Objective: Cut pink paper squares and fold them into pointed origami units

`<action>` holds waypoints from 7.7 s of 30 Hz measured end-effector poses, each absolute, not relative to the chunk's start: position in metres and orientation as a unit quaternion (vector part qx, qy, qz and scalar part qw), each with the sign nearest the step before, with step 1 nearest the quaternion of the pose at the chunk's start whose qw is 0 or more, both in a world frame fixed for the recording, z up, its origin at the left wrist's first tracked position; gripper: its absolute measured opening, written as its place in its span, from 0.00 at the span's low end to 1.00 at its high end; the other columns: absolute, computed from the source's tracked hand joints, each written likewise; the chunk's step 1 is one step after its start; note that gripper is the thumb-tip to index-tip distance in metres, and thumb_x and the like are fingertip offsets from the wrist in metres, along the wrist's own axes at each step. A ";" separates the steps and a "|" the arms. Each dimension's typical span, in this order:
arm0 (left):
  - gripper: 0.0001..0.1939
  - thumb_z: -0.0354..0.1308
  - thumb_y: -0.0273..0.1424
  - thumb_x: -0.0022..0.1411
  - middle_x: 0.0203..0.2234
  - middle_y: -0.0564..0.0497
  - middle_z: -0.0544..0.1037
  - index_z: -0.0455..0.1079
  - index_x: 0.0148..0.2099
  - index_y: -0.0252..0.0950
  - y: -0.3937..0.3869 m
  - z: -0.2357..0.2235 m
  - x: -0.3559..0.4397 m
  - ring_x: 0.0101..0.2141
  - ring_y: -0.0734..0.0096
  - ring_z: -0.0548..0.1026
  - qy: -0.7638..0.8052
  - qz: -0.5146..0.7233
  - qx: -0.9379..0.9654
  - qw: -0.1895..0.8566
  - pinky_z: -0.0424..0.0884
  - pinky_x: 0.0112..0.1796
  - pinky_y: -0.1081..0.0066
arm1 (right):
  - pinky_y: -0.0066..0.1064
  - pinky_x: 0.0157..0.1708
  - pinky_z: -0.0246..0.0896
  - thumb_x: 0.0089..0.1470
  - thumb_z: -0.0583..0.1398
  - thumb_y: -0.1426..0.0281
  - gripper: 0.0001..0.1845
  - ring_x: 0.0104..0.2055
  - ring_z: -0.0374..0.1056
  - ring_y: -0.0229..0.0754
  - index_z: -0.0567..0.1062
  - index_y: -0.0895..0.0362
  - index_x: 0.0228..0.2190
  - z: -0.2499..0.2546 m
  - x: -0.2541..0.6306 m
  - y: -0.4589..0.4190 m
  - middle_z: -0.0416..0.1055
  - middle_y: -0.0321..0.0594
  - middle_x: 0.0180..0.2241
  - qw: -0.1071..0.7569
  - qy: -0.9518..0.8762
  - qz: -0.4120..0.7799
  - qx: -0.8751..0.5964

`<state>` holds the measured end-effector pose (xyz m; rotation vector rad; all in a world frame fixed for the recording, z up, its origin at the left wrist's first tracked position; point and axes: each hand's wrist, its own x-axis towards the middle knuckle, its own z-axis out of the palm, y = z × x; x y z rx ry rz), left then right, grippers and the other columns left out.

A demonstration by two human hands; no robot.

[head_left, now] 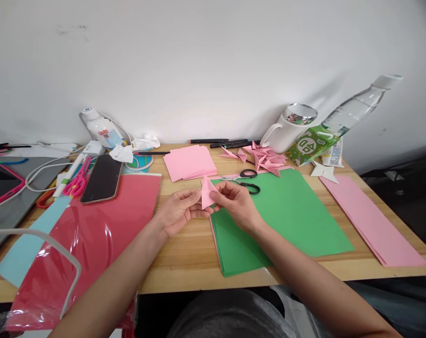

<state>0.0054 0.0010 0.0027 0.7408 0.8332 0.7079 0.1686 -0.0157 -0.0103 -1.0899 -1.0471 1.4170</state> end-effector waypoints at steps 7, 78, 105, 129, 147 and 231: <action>0.17 0.73 0.38 0.41 0.25 0.47 0.80 0.77 0.30 0.32 -0.001 -0.002 0.006 0.29 0.67 0.79 0.387 0.325 0.354 0.787 0.74 0.33 0.71 | 0.29 0.21 0.64 0.38 0.70 0.58 0.19 0.19 0.65 0.34 0.71 0.58 0.22 -0.011 0.166 -0.018 0.69 0.33 0.20 0.502 -0.436 0.606 -0.436; 0.16 0.69 0.40 0.48 0.18 0.51 0.75 0.72 0.29 0.31 -0.005 0.005 0.013 0.20 0.74 0.72 0.381 0.375 0.461 0.708 0.69 0.22 0.75 | 0.33 0.26 0.70 0.43 0.68 0.57 0.18 0.21 0.71 0.38 0.71 0.57 0.24 -0.002 0.165 -0.025 0.73 0.35 0.21 0.538 -0.447 0.614 -0.366; 0.17 0.68 0.40 0.49 0.16 0.54 0.72 0.70 0.27 0.31 -0.008 0.005 0.015 0.13 0.78 0.69 0.397 0.343 0.480 0.703 0.64 0.13 0.78 | 0.29 0.22 0.67 0.36 0.69 0.54 0.21 0.21 0.67 0.35 0.71 0.57 0.21 -0.004 0.168 -0.019 0.70 0.34 0.20 0.559 -0.436 0.534 -0.459; 0.19 0.61 0.45 0.56 0.20 0.50 0.76 0.68 0.29 0.32 -0.006 0.002 0.013 0.19 0.71 0.74 0.367 0.357 0.527 0.678 0.72 0.21 0.73 | 0.29 0.23 0.65 0.40 0.68 0.56 0.19 0.20 0.65 0.34 0.71 0.57 0.21 -0.007 0.167 -0.020 0.70 0.33 0.20 0.553 -0.455 0.551 -0.428; 0.16 0.61 0.42 0.56 0.20 0.54 0.73 0.66 0.32 0.34 -0.008 0.002 0.015 0.20 0.69 0.76 0.405 0.364 0.523 0.655 0.74 0.21 0.70 | 0.30 0.32 0.68 0.52 0.61 0.70 0.06 0.36 0.67 0.39 0.77 0.54 0.34 -0.018 0.166 -0.022 0.71 0.40 0.33 0.581 -0.610 0.257 -0.473; 0.14 0.66 0.35 0.52 0.31 0.47 0.79 0.77 0.41 0.36 -0.004 0.002 0.013 0.31 0.68 0.75 0.388 0.415 0.498 0.655 0.72 0.34 0.67 | 0.34 0.36 0.72 0.50 0.64 0.60 0.12 0.37 0.72 0.41 0.78 0.53 0.34 -0.020 0.173 -0.015 0.74 0.41 0.37 0.605 -0.551 0.410 -0.404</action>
